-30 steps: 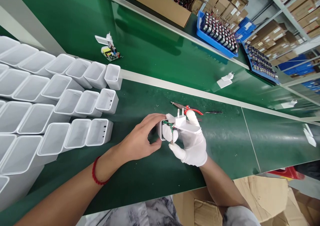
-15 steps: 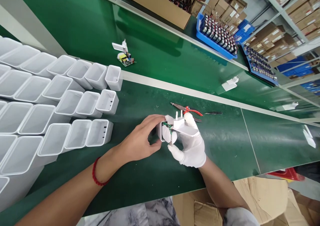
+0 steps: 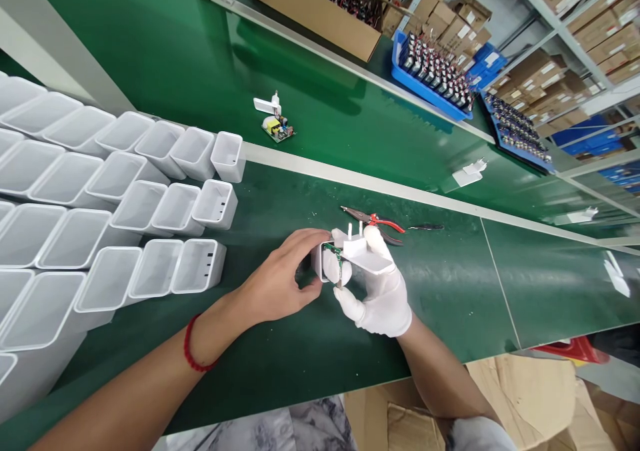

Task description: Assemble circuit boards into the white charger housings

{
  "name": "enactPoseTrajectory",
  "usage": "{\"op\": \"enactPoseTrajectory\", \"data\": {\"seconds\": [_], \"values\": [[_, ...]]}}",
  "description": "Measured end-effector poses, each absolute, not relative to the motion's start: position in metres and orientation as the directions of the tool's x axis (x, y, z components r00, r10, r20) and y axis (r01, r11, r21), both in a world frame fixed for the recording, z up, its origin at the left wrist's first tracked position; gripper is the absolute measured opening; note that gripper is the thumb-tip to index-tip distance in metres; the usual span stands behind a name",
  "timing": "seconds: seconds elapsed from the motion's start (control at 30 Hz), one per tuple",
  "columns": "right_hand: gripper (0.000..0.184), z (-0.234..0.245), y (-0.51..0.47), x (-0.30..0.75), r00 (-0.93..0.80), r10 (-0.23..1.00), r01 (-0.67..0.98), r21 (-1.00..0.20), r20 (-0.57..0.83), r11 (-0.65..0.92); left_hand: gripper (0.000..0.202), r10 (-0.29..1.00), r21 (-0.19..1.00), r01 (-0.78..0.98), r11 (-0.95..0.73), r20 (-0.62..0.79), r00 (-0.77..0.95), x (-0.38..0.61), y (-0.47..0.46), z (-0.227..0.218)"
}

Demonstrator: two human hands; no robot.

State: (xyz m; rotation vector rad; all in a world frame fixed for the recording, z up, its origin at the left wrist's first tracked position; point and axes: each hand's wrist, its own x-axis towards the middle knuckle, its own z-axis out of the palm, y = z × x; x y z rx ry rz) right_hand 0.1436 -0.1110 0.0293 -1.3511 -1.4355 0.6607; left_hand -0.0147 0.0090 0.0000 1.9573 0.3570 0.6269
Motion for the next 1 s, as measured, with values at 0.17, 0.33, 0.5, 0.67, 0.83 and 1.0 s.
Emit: {"op": "enactPoseTrajectory", "data": {"seconds": [0.17,0.33,0.5,0.67,0.83,1.0], "values": [[0.074,0.0345,-0.11,0.1441,0.138,0.95,0.373,-0.903,0.279,0.211,0.062,0.491,0.902,-0.008,-0.431,0.242,0.837,-0.0146,0.0084,0.0018],[0.08,0.0287,-0.1095,0.1423,0.164,0.94,0.335,-0.913,0.3,0.233,0.063,0.496,0.899,-0.004,-0.439,0.246,0.832,-0.0167,0.0088,0.0001],[0.076,0.0256,-0.1113,0.1444,0.15,0.961,0.361,-0.918,0.23,0.164,0.062,0.493,0.889,-0.003,-0.459,0.258,0.831,-0.0152,0.0095,-0.0013],[0.077,0.0299,-0.1108,0.1457,0.126,0.95,0.4,-0.891,0.285,0.215,0.062,0.488,0.891,-0.01,-0.455,0.258,0.834,-0.0153,0.0093,-0.0013],[0.085,0.0295,-0.1108,0.1447,0.155,0.933,0.355,-0.9,0.323,0.253,0.062,0.497,0.897,0.004,-0.442,0.242,0.833,-0.0165,0.0091,-0.0007],[0.083,0.0269,-0.1109,0.1443,0.147,0.94,0.327,-0.912,0.309,0.248,0.061,0.495,0.891,-0.009,-0.454,0.26,0.829,-0.016,0.0092,0.0004]]}}
